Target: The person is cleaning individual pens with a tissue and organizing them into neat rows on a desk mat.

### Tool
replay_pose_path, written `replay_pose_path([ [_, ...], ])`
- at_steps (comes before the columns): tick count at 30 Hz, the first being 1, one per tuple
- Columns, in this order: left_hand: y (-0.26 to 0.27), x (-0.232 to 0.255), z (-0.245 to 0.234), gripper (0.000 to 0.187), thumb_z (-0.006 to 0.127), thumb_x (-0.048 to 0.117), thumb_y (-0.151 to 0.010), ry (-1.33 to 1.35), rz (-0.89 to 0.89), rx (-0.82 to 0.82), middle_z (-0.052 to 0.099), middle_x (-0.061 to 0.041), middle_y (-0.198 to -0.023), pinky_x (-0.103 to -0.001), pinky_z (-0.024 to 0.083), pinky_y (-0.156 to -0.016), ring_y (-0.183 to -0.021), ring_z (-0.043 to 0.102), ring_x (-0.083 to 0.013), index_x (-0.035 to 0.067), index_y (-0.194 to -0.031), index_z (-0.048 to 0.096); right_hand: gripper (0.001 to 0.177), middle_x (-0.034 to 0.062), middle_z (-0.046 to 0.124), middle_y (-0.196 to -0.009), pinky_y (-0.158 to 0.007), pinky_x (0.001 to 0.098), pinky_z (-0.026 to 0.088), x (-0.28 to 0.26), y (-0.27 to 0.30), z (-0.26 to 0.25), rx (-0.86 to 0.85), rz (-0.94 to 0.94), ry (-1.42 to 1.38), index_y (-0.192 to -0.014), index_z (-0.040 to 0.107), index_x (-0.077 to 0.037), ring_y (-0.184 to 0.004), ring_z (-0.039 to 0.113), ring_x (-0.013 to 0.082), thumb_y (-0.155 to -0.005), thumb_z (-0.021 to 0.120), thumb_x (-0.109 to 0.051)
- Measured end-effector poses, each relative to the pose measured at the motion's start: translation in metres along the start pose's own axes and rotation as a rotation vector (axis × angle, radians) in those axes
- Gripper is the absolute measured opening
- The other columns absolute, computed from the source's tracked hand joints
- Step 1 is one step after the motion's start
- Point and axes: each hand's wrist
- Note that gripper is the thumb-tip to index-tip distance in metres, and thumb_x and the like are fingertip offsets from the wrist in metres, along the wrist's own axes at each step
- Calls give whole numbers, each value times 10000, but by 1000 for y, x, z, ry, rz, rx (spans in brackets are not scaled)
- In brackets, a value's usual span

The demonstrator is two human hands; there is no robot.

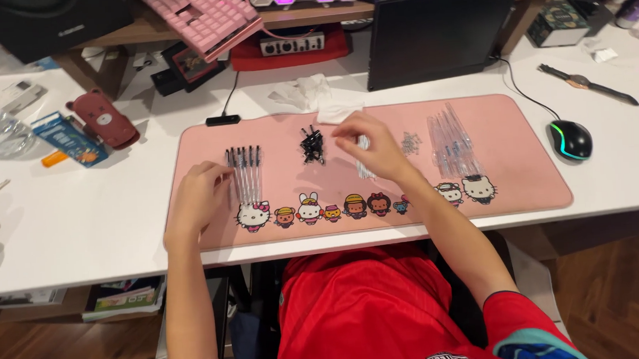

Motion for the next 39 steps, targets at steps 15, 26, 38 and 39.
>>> replay_pose_path([
  [15, -28, 59, -22, 160, 679, 221, -1103, 240, 143, 229, 752, -98, -988, -423, 602, -856, -967, 757, -303, 109, -1165, 776, 356, 210, 803, -1094, -947, 550, 584, 154, 55, -222, -136, 864, 1014, -1117, 850, -118, -1112, 751, 446, -942, 738, -407],
  [26, -87, 146, -8, 143, 702, 281, -1091, 274, 296, 289, 776, 21, -886, -344, 553, -833, -829, 779, -198, 192, -1011, 781, 384, 228, 802, -864, -783, 573, 619, 146, 48, -212, -185, 936, 1173, -979, 880, -31, -908, 801, 450, -948, 713, -375],
  [38, -132, 179, 61, 208, 654, 341, -1073, 822, 155, 143, 772, -12, -849, -322, 584, -712, -765, 728, -168, 181, -1038, 783, 232, 310, 749, -1118, -884, 571, 610, -6, -20, -90, -3, 363, 463, -1204, 689, 52, -1066, 737, 499, -1035, 676, -106],
  [39, -131, 182, 71, 229, 654, 381, -1066, 906, 99, 80, 782, 26, -838, -281, 585, -688, -741, 727, -122, 209, -1034, 802, 215, 291, 754, -1119, -905, 545, 616, -15, -25, -71, -24, 297, 365, -1206, 678, 38, -1075, 743, 478, -1037, 681, -95],
])
Point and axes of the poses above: each hand's wrist, its own y-axis away from the middle knuckle, its own z-axis out of the palm, x = y × z
